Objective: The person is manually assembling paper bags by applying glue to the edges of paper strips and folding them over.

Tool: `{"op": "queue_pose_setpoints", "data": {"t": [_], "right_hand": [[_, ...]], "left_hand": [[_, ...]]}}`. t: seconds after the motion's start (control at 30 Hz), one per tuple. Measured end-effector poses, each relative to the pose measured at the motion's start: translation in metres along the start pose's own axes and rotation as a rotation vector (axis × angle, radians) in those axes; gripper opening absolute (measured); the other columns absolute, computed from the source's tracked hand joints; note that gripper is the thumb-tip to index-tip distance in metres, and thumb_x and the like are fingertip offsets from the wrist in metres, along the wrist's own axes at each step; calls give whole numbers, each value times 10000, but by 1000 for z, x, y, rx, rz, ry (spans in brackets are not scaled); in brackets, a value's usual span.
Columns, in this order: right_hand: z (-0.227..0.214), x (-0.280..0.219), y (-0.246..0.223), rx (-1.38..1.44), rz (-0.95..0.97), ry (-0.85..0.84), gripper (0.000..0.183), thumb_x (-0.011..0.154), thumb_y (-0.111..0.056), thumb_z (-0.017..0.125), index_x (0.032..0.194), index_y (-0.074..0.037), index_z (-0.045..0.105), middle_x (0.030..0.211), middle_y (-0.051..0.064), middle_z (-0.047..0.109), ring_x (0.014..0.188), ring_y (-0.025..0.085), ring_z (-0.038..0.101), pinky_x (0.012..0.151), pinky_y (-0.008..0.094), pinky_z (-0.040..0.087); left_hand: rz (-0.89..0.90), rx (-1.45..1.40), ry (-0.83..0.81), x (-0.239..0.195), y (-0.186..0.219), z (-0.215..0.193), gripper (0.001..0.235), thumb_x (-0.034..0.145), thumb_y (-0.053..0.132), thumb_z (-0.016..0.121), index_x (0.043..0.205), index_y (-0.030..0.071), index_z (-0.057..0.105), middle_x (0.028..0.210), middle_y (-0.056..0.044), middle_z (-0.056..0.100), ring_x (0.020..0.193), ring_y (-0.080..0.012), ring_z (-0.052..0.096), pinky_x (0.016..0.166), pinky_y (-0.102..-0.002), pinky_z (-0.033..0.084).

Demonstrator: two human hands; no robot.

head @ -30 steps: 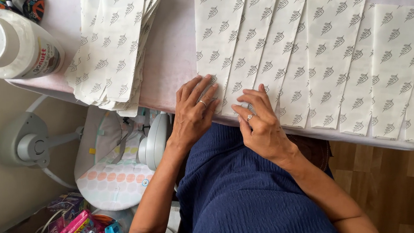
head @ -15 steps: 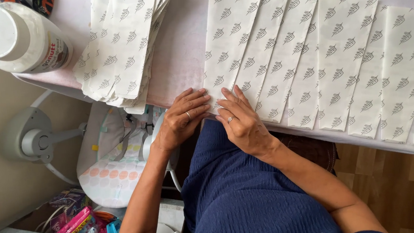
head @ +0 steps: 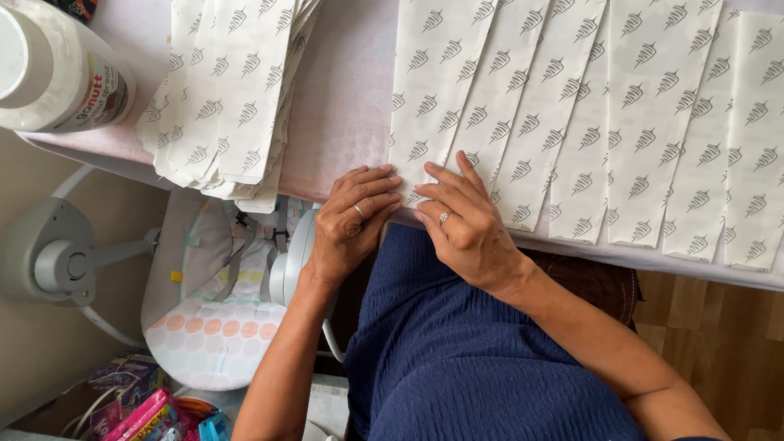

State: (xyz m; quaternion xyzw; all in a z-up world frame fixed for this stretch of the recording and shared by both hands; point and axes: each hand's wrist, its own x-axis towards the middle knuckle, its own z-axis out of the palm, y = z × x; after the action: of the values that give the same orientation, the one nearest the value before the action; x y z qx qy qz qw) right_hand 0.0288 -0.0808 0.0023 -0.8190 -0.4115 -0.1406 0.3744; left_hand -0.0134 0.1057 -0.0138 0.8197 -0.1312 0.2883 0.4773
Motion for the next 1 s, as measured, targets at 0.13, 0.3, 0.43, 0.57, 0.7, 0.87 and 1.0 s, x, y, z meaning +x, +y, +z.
{"op": "queue_pose_setpoints", "data": {"t": [0.13,0.3,0.43,0.57,0.7,0.87,1.0], "right_hand": [[4,1,0,30,86,12,84,860,2,796,842,31,719,975,120,727,1173,334,684,1212,589,290],[6,2,6,200,293,25,190,744,37,871,822,-6,703,935,76,707,1133,281,691,1253,525,208],[9,4,9,181,307,9,208,716,50,880,807,-23,707,906,69,701,1106,261,698,1262,508,165],[4,5,7,213,347,-21,184,737,52,869,834,-10,725,918,77,707,1121,266,692,1267,501,158],[4,4,5,231,378,-34,187,727,71,855,847,-15,739,924,71,707,1142,260,688,1273,489,143],[6,3,6,198,353,-28,196,721,64,863,843,-23,738,917,59,701,1133,253,689,1272,475,180],[8,2,8,193,329,-11,210,705,73,868,831,-28,733,902,56,694,1131,260,691,1273,456,171]], "left_hand": [[-12,21,31,-1,3,4,21,898,31,783,887,13,781,998,-117,795,1013,-353,756,963,-480,552],[-103,14,69,0,9,7,75,867,6,806,934,12,771,988,-113,782,1040,-345,743,998,-456,526],[-132,9,72,2,12,8,178,830,93,868,961,21,772,1010,-109,776,1077,-339,729,1032,-466,501],[-184,-18,43,2,10,5,135,844,-1,818,968,28,773,1004,-100,777,1080,-337,729,1034,-455,497],[-252,-41,29,5,12,1,147,883,-66,736,951,52,791,983,-79,788,1076,-308,740,1026,-408,507],[-161,97,52,17,15,-20,180,909,-109,675,957,28,782,966,-109,771,1017,-341,738,960,-429,531],[74,715,204,46,5,-81,182,916,-48,756,1086,17,741,1066,-154,689,998,-343,678,914,-444,502]]}}
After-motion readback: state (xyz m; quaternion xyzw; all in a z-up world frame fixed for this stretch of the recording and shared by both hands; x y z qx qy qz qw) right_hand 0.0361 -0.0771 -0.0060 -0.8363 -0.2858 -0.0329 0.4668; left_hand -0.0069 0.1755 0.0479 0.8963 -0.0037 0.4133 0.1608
